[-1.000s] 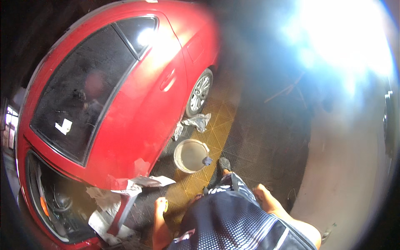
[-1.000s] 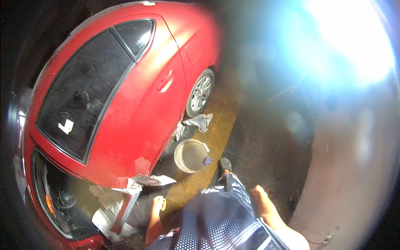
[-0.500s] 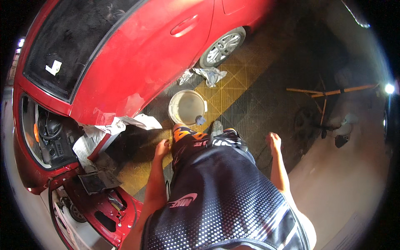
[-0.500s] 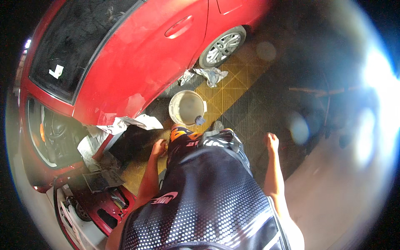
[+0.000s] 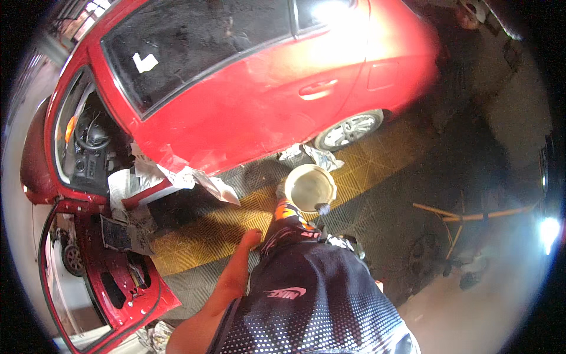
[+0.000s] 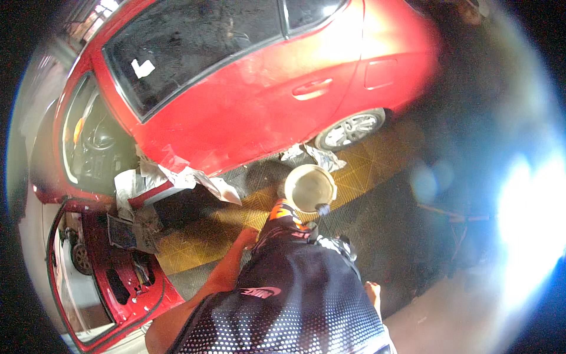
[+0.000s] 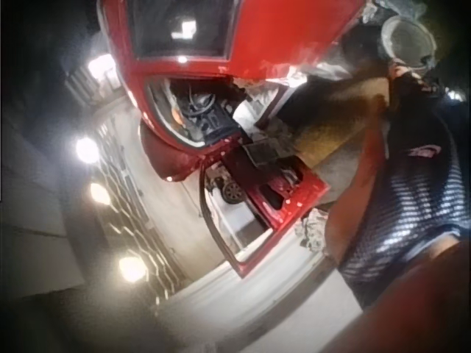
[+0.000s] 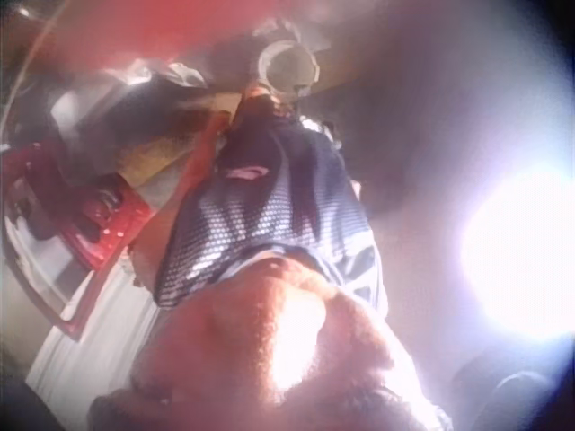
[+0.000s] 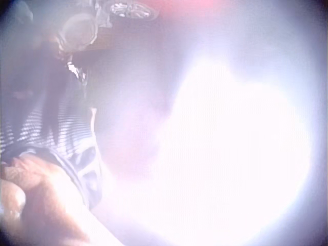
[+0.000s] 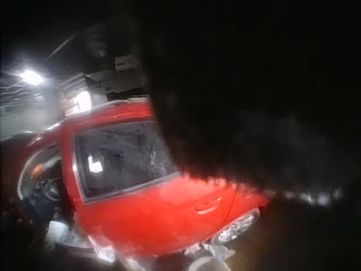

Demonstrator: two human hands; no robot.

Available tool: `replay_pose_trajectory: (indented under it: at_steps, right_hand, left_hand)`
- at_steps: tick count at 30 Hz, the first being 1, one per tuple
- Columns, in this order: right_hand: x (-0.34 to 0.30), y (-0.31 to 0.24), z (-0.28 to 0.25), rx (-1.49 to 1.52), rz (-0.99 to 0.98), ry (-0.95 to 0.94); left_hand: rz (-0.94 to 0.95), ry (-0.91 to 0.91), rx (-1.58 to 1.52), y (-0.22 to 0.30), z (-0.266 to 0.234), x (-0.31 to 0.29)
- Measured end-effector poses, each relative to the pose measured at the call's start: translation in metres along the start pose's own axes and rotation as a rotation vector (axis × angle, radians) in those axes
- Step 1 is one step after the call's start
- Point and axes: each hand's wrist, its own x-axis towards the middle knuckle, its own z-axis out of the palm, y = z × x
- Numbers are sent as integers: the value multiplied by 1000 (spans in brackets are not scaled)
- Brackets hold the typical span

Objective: The person applies newspaper and masking tape to the red car door and window frame to protect adjacent surfaces. They smooth the paper, fold edges, and secure it with tape along the door trim.

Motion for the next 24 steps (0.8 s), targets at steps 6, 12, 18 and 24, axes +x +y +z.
replay_pose_trajectory:
  at_steps: [6,12,18,24]
  right_hand:
    - [68,-89,2,329,-126,96]
    - [85,-153,91,146,-240,-36]
    - [69,-106,159,-468,-481,-436]
    - [74,-82,105,-661,-682,-337]
  left_hand:
    - [44,-161,178,83,-63,-5]
    - [-154,47,-573,41,-91,-27]
    - [-10,225,-51,17,-87,-66]
    - [-400,-150,-399,3,-38,-130]
